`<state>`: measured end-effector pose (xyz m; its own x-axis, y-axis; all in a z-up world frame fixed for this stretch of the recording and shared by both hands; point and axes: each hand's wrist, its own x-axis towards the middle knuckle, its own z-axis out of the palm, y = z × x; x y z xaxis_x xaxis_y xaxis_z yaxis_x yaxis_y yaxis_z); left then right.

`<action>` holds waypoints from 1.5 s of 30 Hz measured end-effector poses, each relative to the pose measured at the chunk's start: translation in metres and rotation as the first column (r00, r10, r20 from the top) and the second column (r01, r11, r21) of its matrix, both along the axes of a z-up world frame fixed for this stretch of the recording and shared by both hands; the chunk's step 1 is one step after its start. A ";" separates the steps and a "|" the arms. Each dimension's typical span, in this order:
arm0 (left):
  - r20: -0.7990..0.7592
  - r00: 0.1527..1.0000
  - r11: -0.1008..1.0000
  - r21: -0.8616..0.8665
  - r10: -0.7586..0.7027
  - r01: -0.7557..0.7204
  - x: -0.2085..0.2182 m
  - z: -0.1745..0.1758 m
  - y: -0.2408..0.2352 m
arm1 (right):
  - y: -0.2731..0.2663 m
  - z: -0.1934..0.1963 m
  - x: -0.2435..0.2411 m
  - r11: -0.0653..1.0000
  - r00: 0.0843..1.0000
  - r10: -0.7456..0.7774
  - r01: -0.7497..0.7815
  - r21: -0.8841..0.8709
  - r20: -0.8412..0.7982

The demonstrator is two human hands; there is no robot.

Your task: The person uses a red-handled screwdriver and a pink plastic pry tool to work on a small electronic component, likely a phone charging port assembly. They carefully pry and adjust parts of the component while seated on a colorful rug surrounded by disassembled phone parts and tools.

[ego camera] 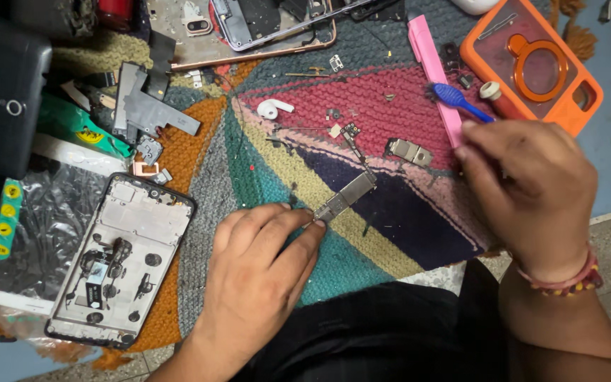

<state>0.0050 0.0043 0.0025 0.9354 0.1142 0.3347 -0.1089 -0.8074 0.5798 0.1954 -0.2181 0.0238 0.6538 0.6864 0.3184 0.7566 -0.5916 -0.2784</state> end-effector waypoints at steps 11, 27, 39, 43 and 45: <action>-0.005 1.000 1.000 0.008 0.009 -0.009 0.001 0.001 -0.001 | 0.015 -0.008 -0.006 0.995 0.994 0.091 -0.094 -0.042 -0.063; -0.032 0.999 1.000 0.016 0.012 -0.011 0.001 -0.001 -0.002 | 0.019 -0.011 -0.004 0.985 0.974 0.158 -0.143 0.099 -0.163; -0.022 1.000 1.000 -0.002 0.006 -0.006 0.001 -0.004 -0.002 | 0.012 -0.010 -0.013 0.980 0.966 0.144 -0.110 0.163 -0.214; -0.011 1.000 1.000 0.002 0.010 -0.010 0.002 -0.003 -0.002 | 0.010 -0.005 -0.020 0.958 0.961 0.211 -0.168 0.231 -0.177; -0.002 1.000 1.000 -0.004 0.011 -0.011 0.002 -0.002 -0.002 | 0.010 -0.004 -0.024 0.956 0.959 0.220 -0.175 0.235 -0.180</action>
<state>0.0074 0.0022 0.0001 0.9348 0.1261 0.3322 -0.0986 -0.8061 0.5835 0.1711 -0.2082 0.0200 0.5782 0.7381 0.3477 0.7665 -0.3453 -0.5415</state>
